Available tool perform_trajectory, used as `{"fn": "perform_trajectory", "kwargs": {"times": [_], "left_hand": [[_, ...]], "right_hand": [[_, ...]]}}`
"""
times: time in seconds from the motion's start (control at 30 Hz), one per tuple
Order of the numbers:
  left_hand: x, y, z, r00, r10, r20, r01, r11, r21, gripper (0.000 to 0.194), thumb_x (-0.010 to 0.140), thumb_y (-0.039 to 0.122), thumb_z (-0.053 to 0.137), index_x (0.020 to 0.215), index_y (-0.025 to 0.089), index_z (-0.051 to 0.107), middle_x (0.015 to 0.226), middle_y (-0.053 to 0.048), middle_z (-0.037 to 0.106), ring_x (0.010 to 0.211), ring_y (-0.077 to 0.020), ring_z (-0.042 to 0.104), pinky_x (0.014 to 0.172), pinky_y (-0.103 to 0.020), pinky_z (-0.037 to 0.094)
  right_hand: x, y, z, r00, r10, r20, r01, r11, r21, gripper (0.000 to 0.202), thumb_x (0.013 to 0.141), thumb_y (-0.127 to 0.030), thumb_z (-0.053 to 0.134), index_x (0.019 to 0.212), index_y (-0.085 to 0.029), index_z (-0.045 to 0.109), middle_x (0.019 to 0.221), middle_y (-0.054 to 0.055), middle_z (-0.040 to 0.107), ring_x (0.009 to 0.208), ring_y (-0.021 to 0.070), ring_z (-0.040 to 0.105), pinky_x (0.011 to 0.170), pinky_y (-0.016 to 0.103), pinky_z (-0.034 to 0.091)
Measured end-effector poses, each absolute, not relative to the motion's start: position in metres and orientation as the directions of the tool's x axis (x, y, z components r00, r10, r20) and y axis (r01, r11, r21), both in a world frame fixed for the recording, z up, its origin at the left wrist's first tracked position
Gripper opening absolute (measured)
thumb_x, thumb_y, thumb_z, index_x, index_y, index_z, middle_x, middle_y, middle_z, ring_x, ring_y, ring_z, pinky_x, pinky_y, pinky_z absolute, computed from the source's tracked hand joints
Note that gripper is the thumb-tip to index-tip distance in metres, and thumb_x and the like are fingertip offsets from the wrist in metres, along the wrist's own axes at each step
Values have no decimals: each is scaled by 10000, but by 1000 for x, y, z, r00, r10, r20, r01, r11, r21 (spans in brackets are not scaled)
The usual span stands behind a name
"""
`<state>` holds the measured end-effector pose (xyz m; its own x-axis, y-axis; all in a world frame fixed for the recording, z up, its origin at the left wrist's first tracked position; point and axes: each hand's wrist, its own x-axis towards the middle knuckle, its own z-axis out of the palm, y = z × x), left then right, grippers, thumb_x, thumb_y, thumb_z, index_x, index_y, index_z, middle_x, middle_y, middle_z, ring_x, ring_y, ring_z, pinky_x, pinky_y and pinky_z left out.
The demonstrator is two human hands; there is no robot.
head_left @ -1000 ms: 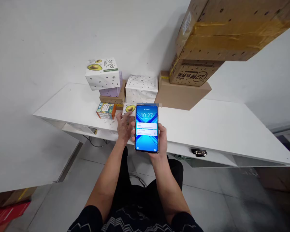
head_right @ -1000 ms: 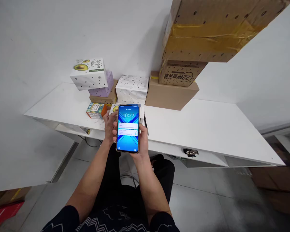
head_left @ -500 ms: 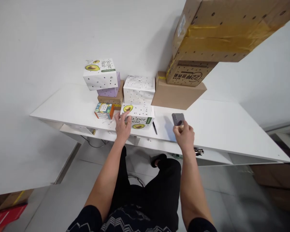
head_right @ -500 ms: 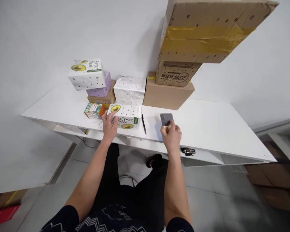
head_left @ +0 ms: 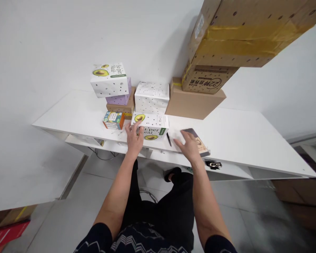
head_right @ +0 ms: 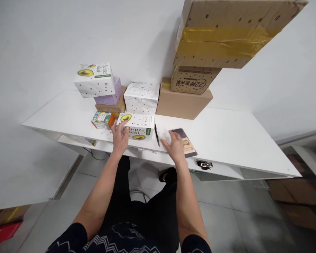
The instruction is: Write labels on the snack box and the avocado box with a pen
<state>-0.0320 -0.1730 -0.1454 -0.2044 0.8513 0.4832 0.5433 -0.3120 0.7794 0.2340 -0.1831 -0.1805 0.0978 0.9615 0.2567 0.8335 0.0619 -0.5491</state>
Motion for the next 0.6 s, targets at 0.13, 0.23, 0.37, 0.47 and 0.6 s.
{"fn": "perform_trajectory", "kwargs": {"times": [0.13, 0.23, 0.37, 0.47, 0.6], "left_hand": [[-32, -184, -145, -246, 804, 541, 559, -337, 757, 457, 968, 550, 442, 1264, 240, 602, 1356, -147, 458, 1400, -276, 345, 1136, -469, 370], [-49, -204, -146, -338, 766, 546, 584, -285, 760, 426, 958, 515, 492, 1256, 235, 611, 1357, -142, 437, 1385, -266, 383, 1149, -446, 358], [-95, -225, -148, -464, 714, 524, 607, -175, 775, 410, 939, 490, 541, 1253, 236, 610, 1332, -134, 452, 1354, -261, 414, 1138, -435, 369], [-129, -217, -148, -512, 660, 550, 629, -148, 763, 392, 931, 478, 555, 1234, 237, 613, 1279, -121, 493, 1315, -255, 432, 1128, -432, 368], [-157, -185, -147, -492, 639, 591, 639, -196, 744, 391, 922, 480, 557, 1218, 231, 615, 1220, -106, 519, 1244, -240, 479, 1104, -407, 381]], "right_hand": [[173, -177, -166, -124, 968, 218, 644, 245, -725, 545, 872, -460, 575, 1326, -162, 535, 1210, 173, 640, 998, 278, 634, 817, 413, 536], [135, -181, -164, -134, 960, 248, 593, 278, -756, 455, 912, -384, 515, 1289, -130, 534, 1112, 171, 659, 873, 241, 656, 767, 384, 551], [88, -193, -166, -213, 930, 301, 564, 368, -739, 429, 949, -308, 459, 1322, -103, 506, 1145, 198, 638, 949, 251, 655, 841, 398, 549], [52, -192, -169, -251, 920, 301, 544, 391, -742, 454, 959, -252, 426, 1381, -88, 458, 1203, 220, 620, 1017, 271, 646, 889, 432, 544], [20, -179, -174, -221, 924, 314, 547, 383, -744, 473, 957, -198, 402, 1414, -76, 433, 1282, 242, 580, 1114, 287, 617, 952, 451, 526]]}}
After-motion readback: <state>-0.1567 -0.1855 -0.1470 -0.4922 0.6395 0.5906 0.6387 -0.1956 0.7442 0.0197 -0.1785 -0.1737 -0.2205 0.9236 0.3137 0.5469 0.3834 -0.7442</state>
